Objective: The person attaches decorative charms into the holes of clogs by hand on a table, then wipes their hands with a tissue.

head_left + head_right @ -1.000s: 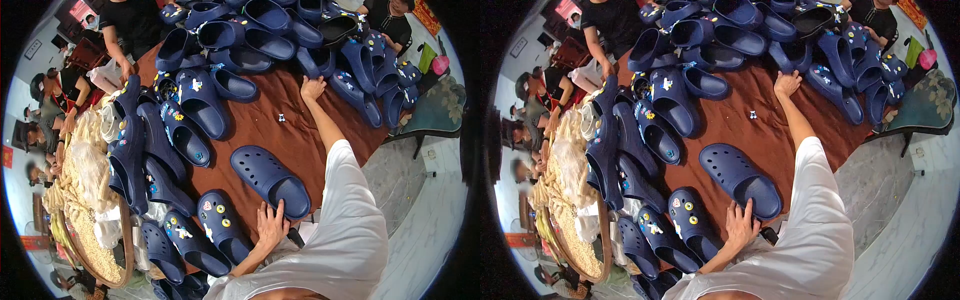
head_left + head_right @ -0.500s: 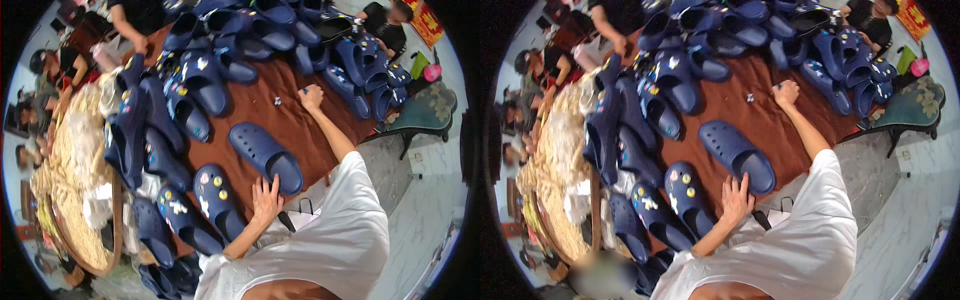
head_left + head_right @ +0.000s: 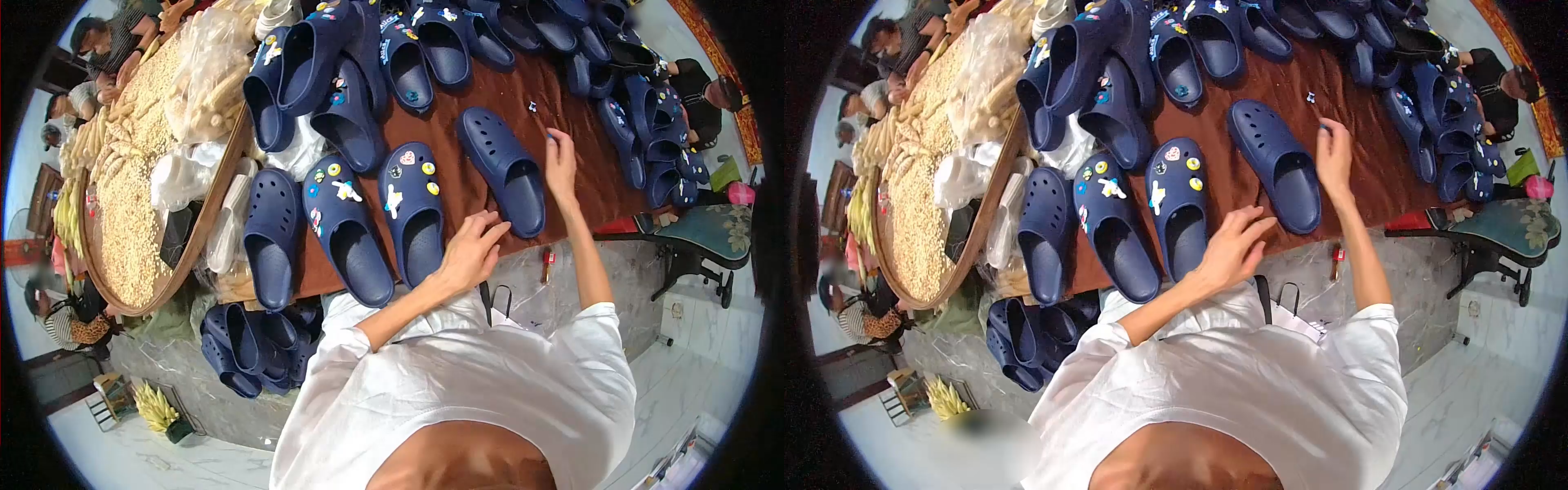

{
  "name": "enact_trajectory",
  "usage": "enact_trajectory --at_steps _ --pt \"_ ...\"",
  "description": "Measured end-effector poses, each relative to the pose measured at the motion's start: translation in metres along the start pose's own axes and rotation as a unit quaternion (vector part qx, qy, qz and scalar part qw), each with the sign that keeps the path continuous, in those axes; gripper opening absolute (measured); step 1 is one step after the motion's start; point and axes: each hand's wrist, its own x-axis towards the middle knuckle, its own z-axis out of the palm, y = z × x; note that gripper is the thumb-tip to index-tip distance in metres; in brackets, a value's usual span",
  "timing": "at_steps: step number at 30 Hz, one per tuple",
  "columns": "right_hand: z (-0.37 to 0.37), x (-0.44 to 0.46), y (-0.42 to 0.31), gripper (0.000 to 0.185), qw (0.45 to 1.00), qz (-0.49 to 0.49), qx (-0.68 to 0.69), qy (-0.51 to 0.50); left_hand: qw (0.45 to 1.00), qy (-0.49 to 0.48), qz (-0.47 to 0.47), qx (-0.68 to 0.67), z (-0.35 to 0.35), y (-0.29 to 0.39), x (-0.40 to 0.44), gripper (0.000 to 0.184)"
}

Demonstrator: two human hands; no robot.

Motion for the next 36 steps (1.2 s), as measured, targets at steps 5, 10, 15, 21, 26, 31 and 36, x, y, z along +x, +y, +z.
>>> enact_trajectory --at_steps 5,10,15,21,26,31,36 --pt "0.046 -0.020 -0.110 0.021 0.995 -0.064 0.048 -0.065 0.968 0.160 -0.014 0.193 -0.061 0.004 -0.020 0.057" --pt "0.104 -0.079 -0.132 0.022 0.964 0.001 -0.094 -0.248 0.958 0.179 -0.121 0.187 -0.063 -0.044 -0.042 0.073" --pt "0.094 -0.137 -0.134 0.044 0.990 -0.088 0.035 -0.105 0.959 0.196 -0.128 0.161 -0.053 -0.054 -0.045 0.078" --pt "0.032 -0.142 -0.132 0.052 0.997 -0.017 -0.078 0.008 0.962 0.199 -0.116 0.146 -0.054 -0.055 -0.047 0.082" --pt "0.030 -0.117 -0.089 0.053 0.994 0.008 -0.109 -0.010 0.961 0.210 -0.113 0.137 -0.055 -0.053 -0.047 0.083" --pt "0.053 -0.123 -0.079 0.029 0.981 0.020 -0.183 -0.061 0.955 0.230 -0.106 0.152 -0.053 -0.056 -0.049 0.078" --pt "0.058 -0.141 -0.084 0.025 0.984 0.021 -0.171 -0.051 0.955 0.223 -0.072 0.182 -0.054 -0.056 -0.052 0.077"
